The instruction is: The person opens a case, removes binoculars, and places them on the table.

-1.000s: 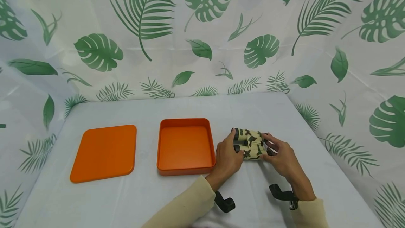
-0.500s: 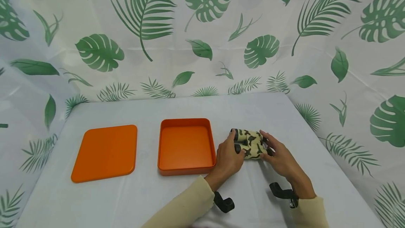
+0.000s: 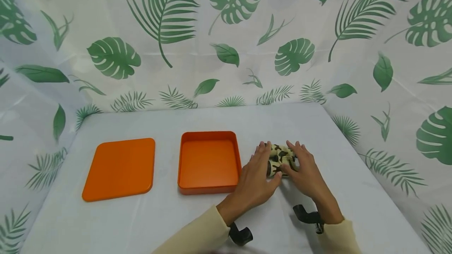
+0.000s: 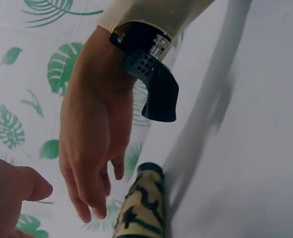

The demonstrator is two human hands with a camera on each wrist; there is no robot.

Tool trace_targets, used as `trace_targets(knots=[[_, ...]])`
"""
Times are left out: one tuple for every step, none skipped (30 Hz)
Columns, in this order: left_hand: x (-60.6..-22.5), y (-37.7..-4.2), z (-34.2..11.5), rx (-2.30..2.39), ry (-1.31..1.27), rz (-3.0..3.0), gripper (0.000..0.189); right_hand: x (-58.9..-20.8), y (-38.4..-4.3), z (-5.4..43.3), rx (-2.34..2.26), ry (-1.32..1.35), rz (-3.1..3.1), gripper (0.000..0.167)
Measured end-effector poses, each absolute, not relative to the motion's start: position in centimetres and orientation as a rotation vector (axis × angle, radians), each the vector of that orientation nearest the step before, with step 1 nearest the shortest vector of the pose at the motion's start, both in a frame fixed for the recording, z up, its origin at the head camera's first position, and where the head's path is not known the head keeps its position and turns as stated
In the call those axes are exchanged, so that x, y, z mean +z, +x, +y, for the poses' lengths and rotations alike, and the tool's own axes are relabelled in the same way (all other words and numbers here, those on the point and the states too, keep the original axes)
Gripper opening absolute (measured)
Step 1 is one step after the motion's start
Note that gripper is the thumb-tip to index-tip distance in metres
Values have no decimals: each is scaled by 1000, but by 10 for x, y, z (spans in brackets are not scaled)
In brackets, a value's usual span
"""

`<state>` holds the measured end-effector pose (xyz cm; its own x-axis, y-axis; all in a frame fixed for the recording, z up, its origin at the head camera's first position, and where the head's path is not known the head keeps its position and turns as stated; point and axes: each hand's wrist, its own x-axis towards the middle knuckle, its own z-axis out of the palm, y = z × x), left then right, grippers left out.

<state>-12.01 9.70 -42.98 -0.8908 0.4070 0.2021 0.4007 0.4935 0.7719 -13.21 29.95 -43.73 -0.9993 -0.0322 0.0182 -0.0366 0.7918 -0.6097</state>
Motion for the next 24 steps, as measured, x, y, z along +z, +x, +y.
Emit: trace_targets(knots=[[-427, -119, 93, 1369, 749, 2734, 80, -436, -132, 296, 998, 61, -2967, 78], [-425, -118, 90, 1337, 759, 2762, 79, -435, -132, 293, 989, 65, -2969, 78], [-424, -117, 87, 1292, 768, 2794, 79, -434, -132, 290, 981, 70, -2970, 79], [-423, -117, 83, 1253, 780, 2824, 79, -433, -133, 287, 975, 73, -2971, 79], [-422, -116, 80, 1198, 787, 2868, 80, -432, -133, 284, 966, 77, -2973, 79], [-421, -116, 76, 1135, 793, 2911, 81, -431, -133, 281, 955, 83, -2976, 79], [-421, -116, 73, 1068, 794, 2952, 82, -430, -134, 278, 941, 90, -2980, 80], [-421, -117, 69, 1010, 794, 2988, 84, -430, -135, 275, 926, 102, -2980, 80], [-420, -118, 65, 946, 791, 3021, 85, -430, -135, 272, 909, 117, -2979, 80], [-420, -119, 61, 894, 787, 3043, 86, -431, -136, 269, 887, 127, -2976, 81], [-420, -120, 56, 833, 779, 3067, 87, -431, -137, 266, 870, 144, -2968, 82], [-420, -122, 50, 794, 777, 3079, 88, -432, -138, 263, 853, 163, -2955, 83], [-420, -123, 45, 771, 767, 3083, 88, -433, -139, 260, 837, 184, -2940, 83], [-420, -125, 39, 750, 753, 3089, 89, -434, -139, 257, 820, 205, -2927, 84], [-420, -126, 32, 728, 738, 3094, 90, -434, -140, 254, 808, 225, -2913, 84], [-419, -127, 26, 723, 722, 3095, 90, -434, -140, 251, 801, 245, -2899, 84], [-419, -128, 21, 715, 706, 3103, 91, -434, -140, 248, 792, 267, -2887, 83], [-418, -129, 15, 712, 692, 3104, 91, -432, -140, 245, 775, 282, -2881, 82], [-417, -130, 10, 701, 676, 3103, 91, -431, -140, 242, 759, 292, -2879, 82], [-417, -131, 5, 686, 668, 3108, 91, -431, -140, 239, 741, 301, -2876, 81], [-417, -132, 1, 669, 661, 3112, 90, -429, -140, 236, 726, 309, -2874, 80], [-417, -132, -3, 654, 659, 3113, 90, -428, -140, 234, 714, 313, -2873, 80], [-417, -133, -7, 629, 658, 3117, 90, -427, -141, 231, 696, 317, -2872, 79], [-418, -134, -11, 612, 657, 3117, 90, -427, -141, 228, 681, 323, -2871, 79]])
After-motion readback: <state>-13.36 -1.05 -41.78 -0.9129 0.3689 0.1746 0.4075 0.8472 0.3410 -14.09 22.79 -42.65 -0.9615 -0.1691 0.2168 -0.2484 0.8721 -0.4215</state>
